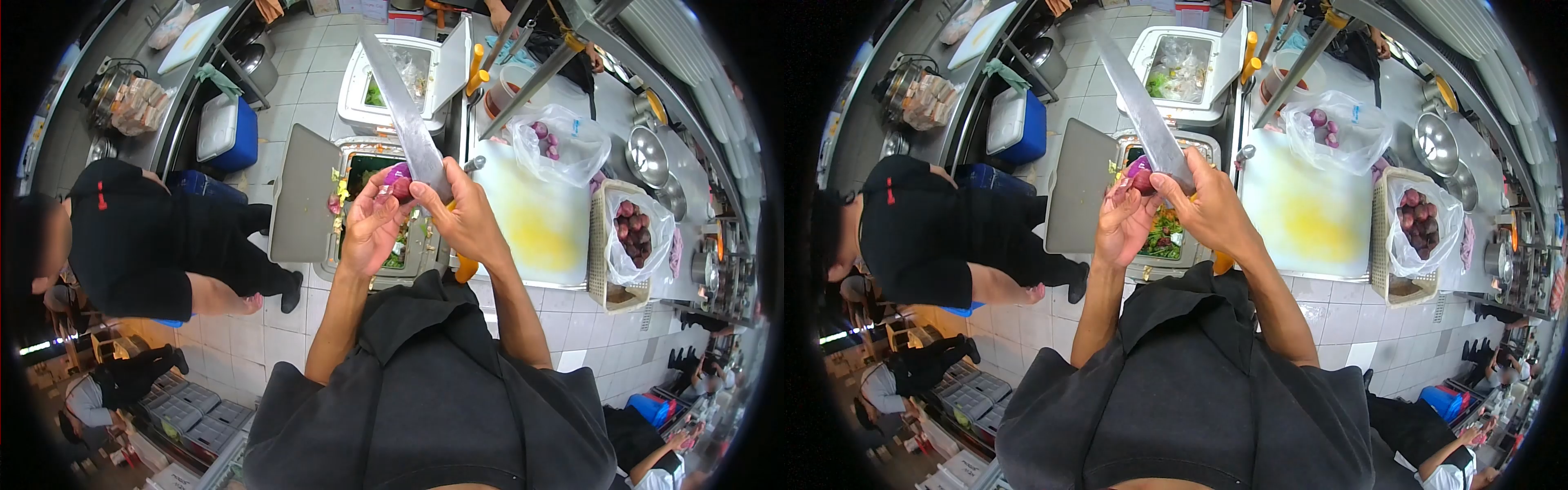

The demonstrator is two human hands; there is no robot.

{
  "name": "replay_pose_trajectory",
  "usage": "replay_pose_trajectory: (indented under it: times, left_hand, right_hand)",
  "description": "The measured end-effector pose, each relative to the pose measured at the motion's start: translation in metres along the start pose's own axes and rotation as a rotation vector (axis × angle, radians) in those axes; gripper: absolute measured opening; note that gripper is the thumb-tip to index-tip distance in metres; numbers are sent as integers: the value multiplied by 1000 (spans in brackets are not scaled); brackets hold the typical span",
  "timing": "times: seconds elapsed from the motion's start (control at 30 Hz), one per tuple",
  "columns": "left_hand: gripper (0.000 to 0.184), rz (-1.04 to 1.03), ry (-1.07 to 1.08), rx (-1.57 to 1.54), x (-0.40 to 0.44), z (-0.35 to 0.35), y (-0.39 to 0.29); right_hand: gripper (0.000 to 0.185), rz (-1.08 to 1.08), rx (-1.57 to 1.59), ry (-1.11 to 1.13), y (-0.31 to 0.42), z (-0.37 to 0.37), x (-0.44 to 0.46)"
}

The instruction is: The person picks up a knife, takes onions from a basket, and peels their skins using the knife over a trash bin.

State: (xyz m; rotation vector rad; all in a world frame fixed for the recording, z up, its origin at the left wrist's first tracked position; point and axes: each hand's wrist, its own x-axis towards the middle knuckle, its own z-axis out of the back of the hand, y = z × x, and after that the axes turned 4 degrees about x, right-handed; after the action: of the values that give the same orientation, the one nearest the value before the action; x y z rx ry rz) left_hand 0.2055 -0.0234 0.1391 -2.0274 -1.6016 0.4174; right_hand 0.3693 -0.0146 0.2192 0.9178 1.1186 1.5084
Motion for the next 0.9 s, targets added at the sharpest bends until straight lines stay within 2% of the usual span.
replay_pose_trajectory:
  times: [0.13, 0.2, 0.33, 0.4, 0.5, 0.6, 0.73, 0.83, 0.9]
  left_hand:
    - [50, 7, -26, 4, 1, -6, 0]
    - [51, 15, -35, -6, 1, -6, -1]
    - [51, 8, -33, 9, 0, -5, 0]
    - [51, 6, -28, 12, 0, -6, 0]
    - [51, 1, -20, 36, 2, -8, 1]
    - [51, 10, -41, 44, 2, -9, 1]
    - [48, -1, -89, 74, 2, 0, 7]
    - [45, -3, -108, 46, 1, 0, 7]
    - [44, 4, -117, 29, 1, -5, 3]
  right_hand:
    - [36, 77, -22, -2, -6, 3, 1]
    - [42, 194, -25, -63, -7, 4, 1]
    - [47, 205, -8, -93, -6, 7, 0]
    - [42, 130, -91, -37, -3, 10, 0]
    - [36, 96, -38, -46, -2, 8, -1]
    - [31, 88, -106, -22, -2, 9, -1]
    - [30, 101, -37, 22, -2, 7, -2]
    - [35, 53, -40, 49, 1, 9, -2]
    - [47, 206, -53, -17, 1, 10, -2]
